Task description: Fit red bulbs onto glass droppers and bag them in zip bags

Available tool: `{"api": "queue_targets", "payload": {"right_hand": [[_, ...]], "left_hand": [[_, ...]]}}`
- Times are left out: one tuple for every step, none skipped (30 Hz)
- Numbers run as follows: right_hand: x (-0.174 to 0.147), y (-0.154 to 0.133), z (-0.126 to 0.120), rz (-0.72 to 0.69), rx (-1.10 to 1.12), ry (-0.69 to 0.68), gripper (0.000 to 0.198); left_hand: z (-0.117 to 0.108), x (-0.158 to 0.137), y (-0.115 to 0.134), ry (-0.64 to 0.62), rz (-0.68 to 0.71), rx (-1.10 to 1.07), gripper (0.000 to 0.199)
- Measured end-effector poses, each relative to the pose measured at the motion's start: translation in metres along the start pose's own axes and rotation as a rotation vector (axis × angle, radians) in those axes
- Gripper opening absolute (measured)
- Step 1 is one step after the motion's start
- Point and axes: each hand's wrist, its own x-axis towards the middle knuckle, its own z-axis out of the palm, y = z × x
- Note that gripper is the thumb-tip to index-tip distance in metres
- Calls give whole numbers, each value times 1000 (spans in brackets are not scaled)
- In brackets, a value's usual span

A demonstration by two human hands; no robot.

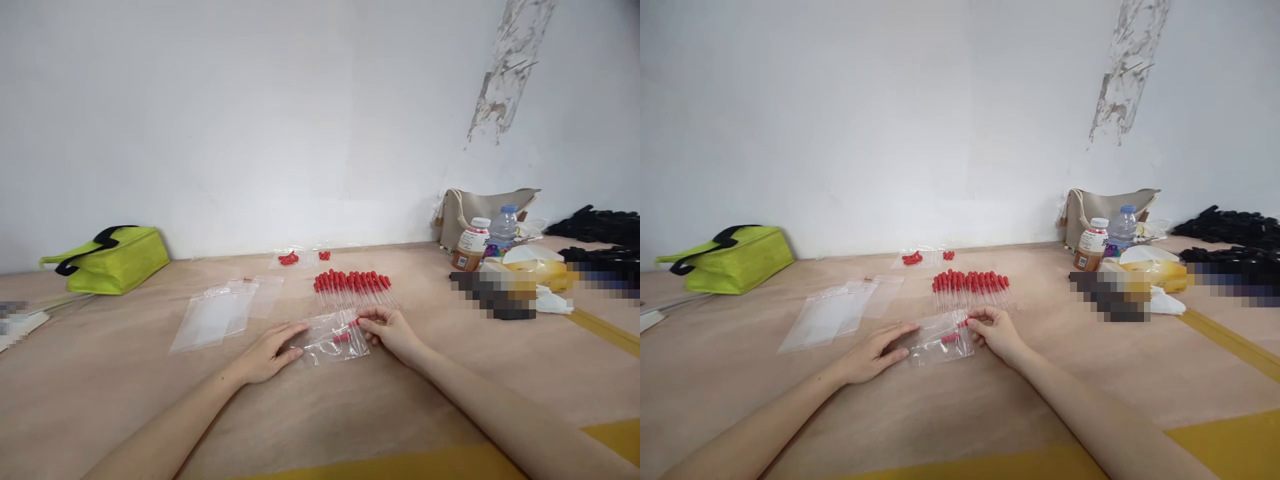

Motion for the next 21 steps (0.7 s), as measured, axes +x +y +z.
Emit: {"api": "queue_targets", "payload": {"right_hand": [[0, 0, 1, 10, -29, -12, 32], [0, 1, 3, 12, -51, -24, 31], [0, 1, 5, 4, -73, -36, 30], [0, 1, 6, -11, -99, -51, 27], [-1, 1, 8, -29, -131, -77, 24], [-1, 0, 9, -45, -171, -116, 20], [-2, 0, 9, -60, -214, -166, 17], [-3, -1, 9, -70, -256, -220, 16], [-4, -1, 8, -78, -293, -261, 16], [-4, -1, 7, -83, -322, -277, 16], [-3, -2, 4, -88, -349, -258, 18], [-1, -2, 1, -103, -379, -205, 19], [3, -3, -3, -135, -422, -131, 19], [8, -5, -7, -181, -485, -56, 18], [16, -8, -12, -232, -567, 17, 17], [24, -12, -16, -277, -674, 77, 14], [34, -16, -19, -300, -779, 116, 14], [45, -21, -20, -274, -880, 158, 14], [55, -26, -20, -232, -970, 201, 15], [65, -30, -19, -197, -1023, 235, 16], [74, -34, -16, -161, -1062, 261, 18]], "left_hand": [[0, 0, 0, -2, 4, 3, 41], [0, 0, 0, -4, 7, 7, 41], [0, 1, 0, -5, 10, 10, 41], [1, 1, -1, -6, 13, 12, 42], [1, 1, -1, -7, 16, 13, 42], [1, 1, -2, -6, 18, 14, 41], [1, 1, -2, -5, 22, 16, 41], [2, 1, -3, -8, 27, 17, 40], [2, 1, -3, -12, 32, 20, 39], [2, 1, -3, -19, 36, 23, 38], [2, 1, -4, -29, 39, 28, 38], [3, 0, -4, -40, 41, 33, 36], [3, 0, -5, -51, 43, 39, 35], [3, 0, -6, -59, 46, 42, 34], [3, 0, -6, -65, 52, 44, 34], [3, 0, -7, -71, 60, 43, 33], [3, 0, -7, -75, 68, 40, 33], [3, 0, -7, -79, 74, 39, 33], [3, 0, -7, -85, 77, 39, 33], [3, 0, -7, -89, 79, 42, 33], [3, 0, -7, -92, 79, 47, 33]]}}
